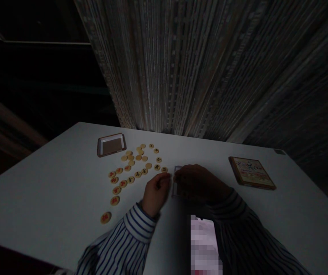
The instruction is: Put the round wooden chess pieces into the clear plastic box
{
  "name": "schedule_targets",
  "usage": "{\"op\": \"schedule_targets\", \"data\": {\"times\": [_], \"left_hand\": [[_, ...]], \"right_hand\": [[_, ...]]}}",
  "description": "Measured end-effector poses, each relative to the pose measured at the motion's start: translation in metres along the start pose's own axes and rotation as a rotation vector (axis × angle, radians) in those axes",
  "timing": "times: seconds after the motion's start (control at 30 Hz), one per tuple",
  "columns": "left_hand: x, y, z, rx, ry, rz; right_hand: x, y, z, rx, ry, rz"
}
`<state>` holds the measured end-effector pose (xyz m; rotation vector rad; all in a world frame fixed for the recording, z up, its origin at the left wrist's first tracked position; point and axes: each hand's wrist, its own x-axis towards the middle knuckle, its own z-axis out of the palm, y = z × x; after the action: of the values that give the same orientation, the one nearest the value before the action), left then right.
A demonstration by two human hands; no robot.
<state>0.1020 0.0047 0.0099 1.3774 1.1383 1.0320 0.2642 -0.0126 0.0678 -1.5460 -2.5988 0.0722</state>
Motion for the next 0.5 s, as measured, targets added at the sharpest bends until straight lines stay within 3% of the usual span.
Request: {"op": "schedule_targets", "data": {"times": [0.23,0.5], "left_hand": [[-0.0008,-0.0082,0.0005,0.123,-0.020,0.058],[-0.0015,-0.0100,0.0008,0.197,-0.059,0.084]], "right_hand": [[0.0009,-0.0005,-0.0002,0.025,-0.062,0.043],[-0.0012,-0.0012,0.0014,-0.053,-0.136,-0.030]]}}
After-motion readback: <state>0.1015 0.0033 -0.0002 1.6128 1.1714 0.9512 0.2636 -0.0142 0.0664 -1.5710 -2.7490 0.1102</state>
